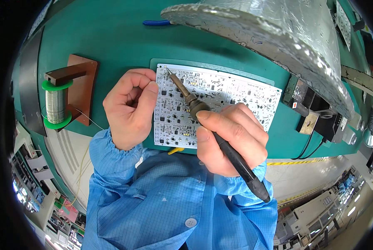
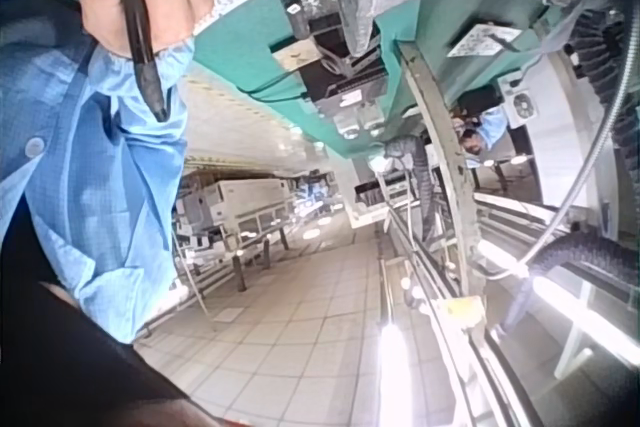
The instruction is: Perform manual soldering and assembly of electronic components onto circuit boards at an industrial workbench.
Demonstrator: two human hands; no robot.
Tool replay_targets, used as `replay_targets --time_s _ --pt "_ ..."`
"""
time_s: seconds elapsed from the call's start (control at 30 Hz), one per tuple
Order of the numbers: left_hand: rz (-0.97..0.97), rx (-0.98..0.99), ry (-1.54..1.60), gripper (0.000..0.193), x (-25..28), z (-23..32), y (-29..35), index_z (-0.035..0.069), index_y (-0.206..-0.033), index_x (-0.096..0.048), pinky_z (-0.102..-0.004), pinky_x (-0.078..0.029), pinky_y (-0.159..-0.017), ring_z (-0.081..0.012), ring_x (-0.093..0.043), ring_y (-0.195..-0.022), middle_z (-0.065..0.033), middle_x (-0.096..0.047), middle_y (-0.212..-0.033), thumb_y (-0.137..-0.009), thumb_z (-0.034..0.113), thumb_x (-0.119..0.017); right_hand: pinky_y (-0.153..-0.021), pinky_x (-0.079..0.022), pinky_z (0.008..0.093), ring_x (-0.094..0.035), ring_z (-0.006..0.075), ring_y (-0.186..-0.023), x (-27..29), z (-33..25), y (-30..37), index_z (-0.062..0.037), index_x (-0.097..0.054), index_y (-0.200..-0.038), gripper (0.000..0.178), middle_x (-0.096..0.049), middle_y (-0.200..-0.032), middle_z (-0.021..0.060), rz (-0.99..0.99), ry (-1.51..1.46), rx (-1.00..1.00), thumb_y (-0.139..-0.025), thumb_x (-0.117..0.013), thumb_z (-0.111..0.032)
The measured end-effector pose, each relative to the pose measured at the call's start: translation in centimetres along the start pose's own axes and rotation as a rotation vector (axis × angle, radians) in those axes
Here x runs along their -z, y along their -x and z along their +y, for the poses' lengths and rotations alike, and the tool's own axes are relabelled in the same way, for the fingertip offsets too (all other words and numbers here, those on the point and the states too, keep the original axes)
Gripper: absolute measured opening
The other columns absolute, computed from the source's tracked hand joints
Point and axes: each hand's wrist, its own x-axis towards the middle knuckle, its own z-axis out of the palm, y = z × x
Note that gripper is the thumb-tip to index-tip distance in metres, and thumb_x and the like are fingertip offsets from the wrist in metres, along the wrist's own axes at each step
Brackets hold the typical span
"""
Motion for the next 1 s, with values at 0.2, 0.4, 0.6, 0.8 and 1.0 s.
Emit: replay_targets --time_s 0.2,0.4,0.6,0.8,1.0 --pt "-0.018 -0.024 0.000 0.007 0.1 0.0 0.0 0.002 -0.079 -0.057 -0.0193 -0.028 -0.042 -0.0005 -0.037 -0.049 -0.0006 -0.060 -0.078 -0.077 -0.003 -0.062 -0.049 -0.042 0.0304 -0.053 0.0217 -0.052 0.6 -0.3 0.3 0.0063 -0.064 -0.087 0.022 -0.060 -0.064 0.0129 0.037 0.024 -0.014 -0.068 -0.068 -0.003" --pt "-0.021 0.033 0.056 0.003 0.2 0.5 0.4 -0.001 -0.082 -0.057 -0.0177 -0.031 -0.044 0.0002 -0.041 -0.052 -0.0033 -0.061 -0.085 -0.081 -0.003 -0.060 -0.069 -0.043 0.0377 -0.052 0.0249 -0.073 4.3 -2.0 3.6 0.0049 -0.058 -0.101 0.030 -0.058 -0.082 0.0202 0.121 0.098 -0.151 -0.084 -0.059 -0.020" --pt "0.039 -0.044 -0.045 0.004 0.4 0.8 0.1 -0.002 -0.087 -0.058 -0.0173 -0.036 -0.048 -0.0013 -0.045 -0.055 -0.0062 -0.060 -0.096 -0.083 -0.001 -0.060 -0.083 -0.043 0.0387 -0.054 0.0266 -0.089 9.0 -0.4 9.2 0.0086 -0.052 -0.114 0.038 -0.057 -0.101 0.0202 0.493 0.414 -0.204 -0.091 -0.050 -0.021" --pt "-0.030 -0.207 -0.182 0.007 -0.9 1.6 0.4 -0.001 -0.086 -0.062 -0.0202 -0.039 -0.050 -0.0071 -0.050 -0.061 -0.0077 -0.060 -0.096 -0.080 -0.001 -0.065 -0.100 -0.036 0.0358 -0.053 0.0264 -0.112 10.3 1.9 10.0 0.0059 -0.046 -0.127 0.039 -0.056 -0.119 0.0216 0.421 0.500 -0.485 -0.094 -0.048 -0.015" --pt "-0.110 -0.266 -0.293 0.010 -1.7 2.2 0.7 0.000 -0.085 -0.062 -0.0239 -0.046 -0.054 -0.0149 -0.057 -0.070 -0.0087 -0.059 -0.093 -0.077 -0.004 -0.066 -0.099 -0.038 0.0364 -0.055 0.0262 -0.109 10.0 1.3 9.2 0.0065 -0.047 -0.125 0.038 -0.057 -0.116 0.0222 0.490 0.426 -0.531 -0.094 -0.048 -0.016"
